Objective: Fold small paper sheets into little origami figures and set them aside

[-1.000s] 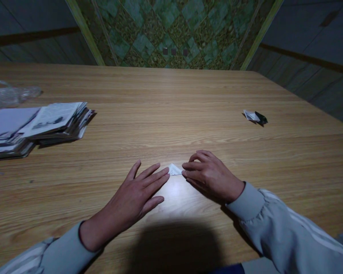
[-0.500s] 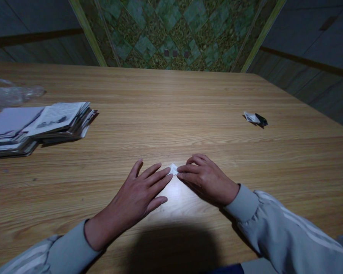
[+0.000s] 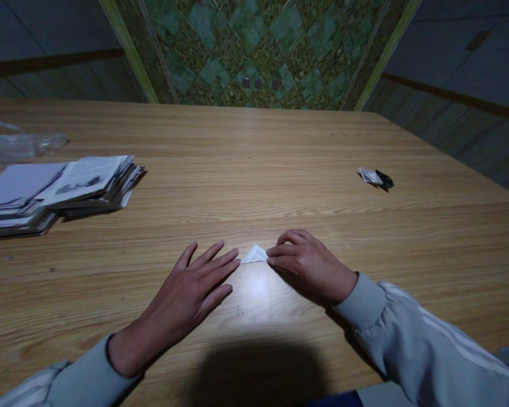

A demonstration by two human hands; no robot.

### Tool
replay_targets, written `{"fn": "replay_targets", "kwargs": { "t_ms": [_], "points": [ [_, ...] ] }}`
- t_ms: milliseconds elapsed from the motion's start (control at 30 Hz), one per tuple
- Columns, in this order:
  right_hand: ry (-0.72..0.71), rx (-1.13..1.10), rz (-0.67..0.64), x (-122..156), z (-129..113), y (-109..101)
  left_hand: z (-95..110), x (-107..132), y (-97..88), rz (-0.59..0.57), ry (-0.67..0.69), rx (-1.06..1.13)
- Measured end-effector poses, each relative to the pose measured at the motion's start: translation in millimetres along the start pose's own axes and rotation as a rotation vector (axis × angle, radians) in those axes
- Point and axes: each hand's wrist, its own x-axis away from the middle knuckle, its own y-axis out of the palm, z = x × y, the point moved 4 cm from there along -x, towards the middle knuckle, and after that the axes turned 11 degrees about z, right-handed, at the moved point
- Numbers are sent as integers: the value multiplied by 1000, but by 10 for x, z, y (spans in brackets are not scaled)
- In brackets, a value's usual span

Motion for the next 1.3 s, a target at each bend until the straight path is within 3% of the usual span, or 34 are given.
{"fn": "replay_targets", "kwargs": {
  "t_ms": [133,233,433,600,733,867,1067,1300],
  "points": [
    [39,48,-14,-58,-6,63,-3,-6,-6,55,2,8],
    [51,125,-42,-117,-28,117,26,-85,-27,158,-55,95],
    [53,204,-21,-146,-60,179,138,-433,-133,442,-358,489],
    [167,115,83,-133,8,222,177,-624,-6,566,-611,788],
    [349,-72,271,-126,87,207,211,-602,125,575,-720,882],
    [424,-183,440,-122,34,156,275,-569,178,486,-733,979],
    [451,-359,404,-118,-68,202,295,-558,239,414,-745,1205],
    [571,-516,329,-123,-54,193,305,-562,194,423,-705,1205]
  ]
}}
